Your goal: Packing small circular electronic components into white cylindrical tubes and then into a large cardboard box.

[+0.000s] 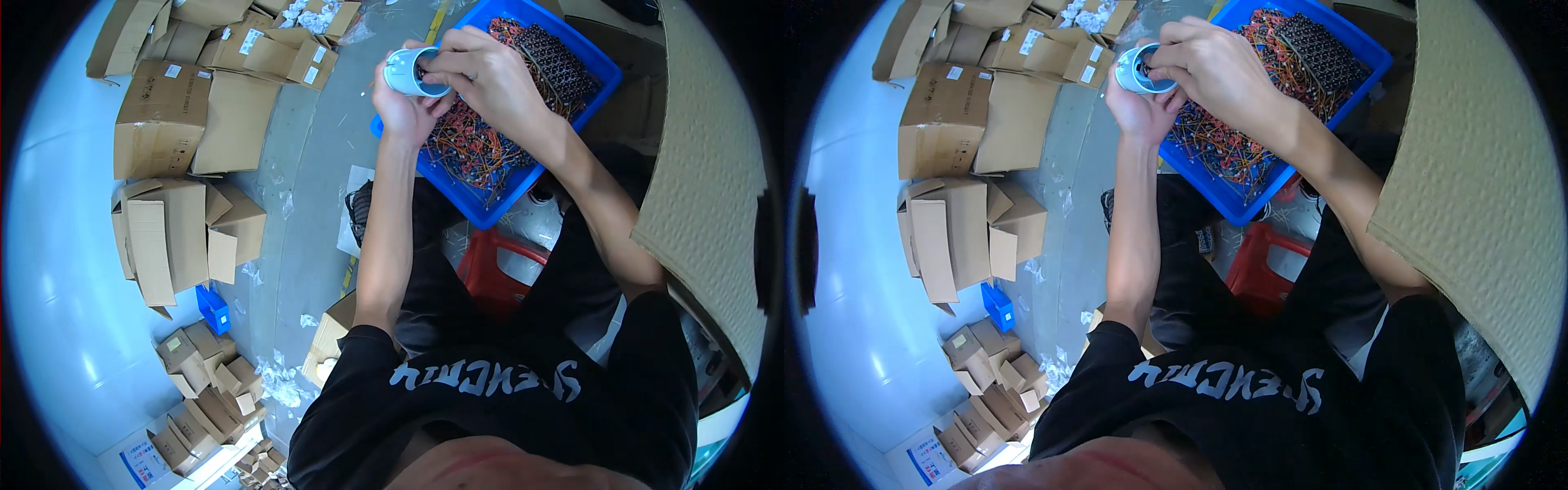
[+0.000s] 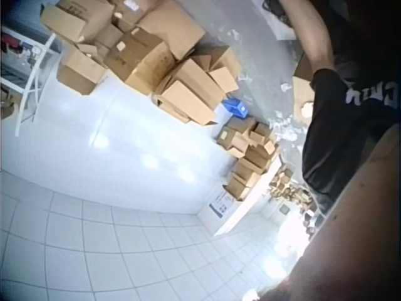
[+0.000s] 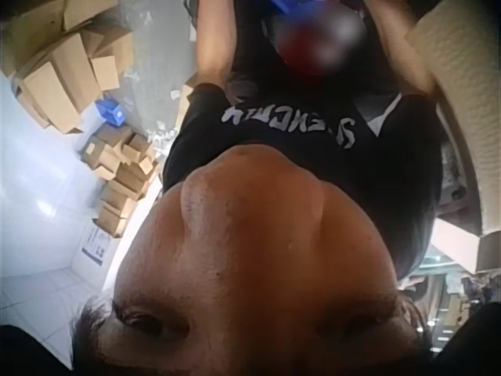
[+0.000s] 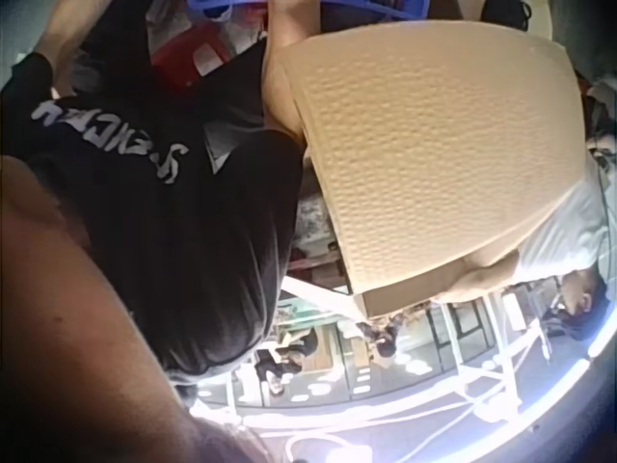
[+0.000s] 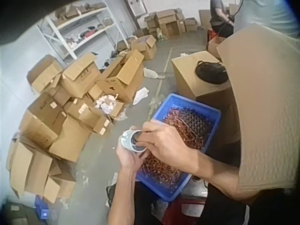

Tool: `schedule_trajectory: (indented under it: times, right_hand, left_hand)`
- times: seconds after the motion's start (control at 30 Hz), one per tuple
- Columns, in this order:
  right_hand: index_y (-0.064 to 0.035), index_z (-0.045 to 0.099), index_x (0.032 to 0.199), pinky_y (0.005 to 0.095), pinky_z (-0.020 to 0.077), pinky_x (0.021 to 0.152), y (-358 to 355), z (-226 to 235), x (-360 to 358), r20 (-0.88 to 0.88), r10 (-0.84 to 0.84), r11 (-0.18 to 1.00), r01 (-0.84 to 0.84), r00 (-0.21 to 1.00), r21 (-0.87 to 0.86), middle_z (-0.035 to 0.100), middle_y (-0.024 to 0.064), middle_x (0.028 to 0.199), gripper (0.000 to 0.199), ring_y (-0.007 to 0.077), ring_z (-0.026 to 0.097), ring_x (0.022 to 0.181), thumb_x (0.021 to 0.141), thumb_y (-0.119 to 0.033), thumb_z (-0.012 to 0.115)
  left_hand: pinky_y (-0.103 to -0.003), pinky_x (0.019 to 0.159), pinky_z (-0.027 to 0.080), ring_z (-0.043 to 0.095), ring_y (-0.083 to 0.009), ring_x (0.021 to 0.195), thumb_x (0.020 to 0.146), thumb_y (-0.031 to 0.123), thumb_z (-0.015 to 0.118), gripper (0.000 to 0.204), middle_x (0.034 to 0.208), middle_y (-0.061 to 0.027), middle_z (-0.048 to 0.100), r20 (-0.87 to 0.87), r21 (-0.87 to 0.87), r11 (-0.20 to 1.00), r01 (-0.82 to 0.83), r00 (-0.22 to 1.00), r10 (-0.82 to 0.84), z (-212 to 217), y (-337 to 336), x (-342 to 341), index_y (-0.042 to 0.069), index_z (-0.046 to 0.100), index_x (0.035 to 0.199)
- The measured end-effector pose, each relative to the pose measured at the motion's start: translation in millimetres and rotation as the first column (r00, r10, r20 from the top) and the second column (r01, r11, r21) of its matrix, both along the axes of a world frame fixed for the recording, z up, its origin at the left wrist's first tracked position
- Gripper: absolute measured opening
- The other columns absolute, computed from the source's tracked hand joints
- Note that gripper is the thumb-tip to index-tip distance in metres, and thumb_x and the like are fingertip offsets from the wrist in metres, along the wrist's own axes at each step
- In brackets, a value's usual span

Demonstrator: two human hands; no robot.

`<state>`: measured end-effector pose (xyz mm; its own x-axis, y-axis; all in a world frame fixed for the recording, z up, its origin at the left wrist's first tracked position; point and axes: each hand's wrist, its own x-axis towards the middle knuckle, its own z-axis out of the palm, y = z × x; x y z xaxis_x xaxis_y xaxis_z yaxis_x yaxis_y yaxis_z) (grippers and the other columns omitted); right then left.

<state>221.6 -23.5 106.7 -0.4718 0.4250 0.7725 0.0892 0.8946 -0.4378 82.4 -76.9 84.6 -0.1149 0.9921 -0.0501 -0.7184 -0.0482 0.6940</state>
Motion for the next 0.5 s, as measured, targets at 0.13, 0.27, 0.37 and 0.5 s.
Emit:
schedule_trajectory:
  times: [0.13, 0.27, 0.37, 0.5]
  right_hand:
    - [-0.0046, 0.071, 0.079, 0.0327, 0.0465, 0.066, -8, 9, 3, 0.033, -0.098, 0.994, 0.1, 0.995, -0.047, 0.057, 0.0075, 0.078, 0.009, 0.0229, 0.056, 0.075, 0.071, -0.009, 0.068]
    - [-0.0054, 0.071, 0.078, 0.0328, 0.045, 0.067, -11, 10, 4, 0.028, -0.122, 0.993, 0.122, 0.992, 0.007, 0.055, 0.0084, 0.077, 0.01, 0.0234, 0.056, 0.072, 0.07, -0.009, 0.068]
    - [-0.0056, 0.071, 0.078, 0.0333, 0.0446, 0.068, -7, 12, 5, 0.031, -0.065, 0.997, 0.063, 0.997, 0.042, 0.054, 0.0083, 0.077, 0.009, 0.0236, 0.055, 0.072, 0.07, -0.009, 0.068]
    - [-0.0058, 0.071, 0.081, 0.0336, 0.0454, 0.069, -1, 4, 6, 0.066, -0.066, 0.997, 0.063, 0.996, 0.043, 0.055, 0.0079, 0.079, 0.012, 0.0238, 0.056, 0.074, 0.069, -0.009, 0.069]
  left_hand:
    - [-0.024, 0.036, 0.026, 0.04, -0.0122, 0.047, 0.094, 0.043, 0.021, 0.046, 0.071, -0.0042, 0.052, -0.017, -0.025, 1.0, 0.006, 1.0, -0.007, 7, 0, 1, 0.009, 0.052, 0.096]
    - [-0.024, 0.036, 0.026, 0.042, -0.0123, 0.048, 0.093, 0.043, 0.021, 0.046, 0.069, -0.0035, 0.052, -0.058, -0.018, 0.999, 0.052, 0.997, -0.053, 11, -2, 1, 0.009, 0.053, 0.094]
    - [-0.025, 0.035, 0.027, 0.043, -0.0124, 0.049, 0.093, 0.043, 0.021, 0.047, 0.068, -0.0034, 0.051, -0.087, -0.049, 0.997, 0.054, 0.995, -0.058, 11, 0, 3, 0.009, 0.053, 0.094]
    - [-0.025, 0.036, 0.028, 0.043, -0.0126, 0.048, 0.093, 0.043, 0.021, 0.048, 0.067, -0.0036, 0.051, -0.093, -0.14, 0.988, -0.069, 0.994, 0.056, 7, 3, 4, 0.009, 0.054, 0.096]
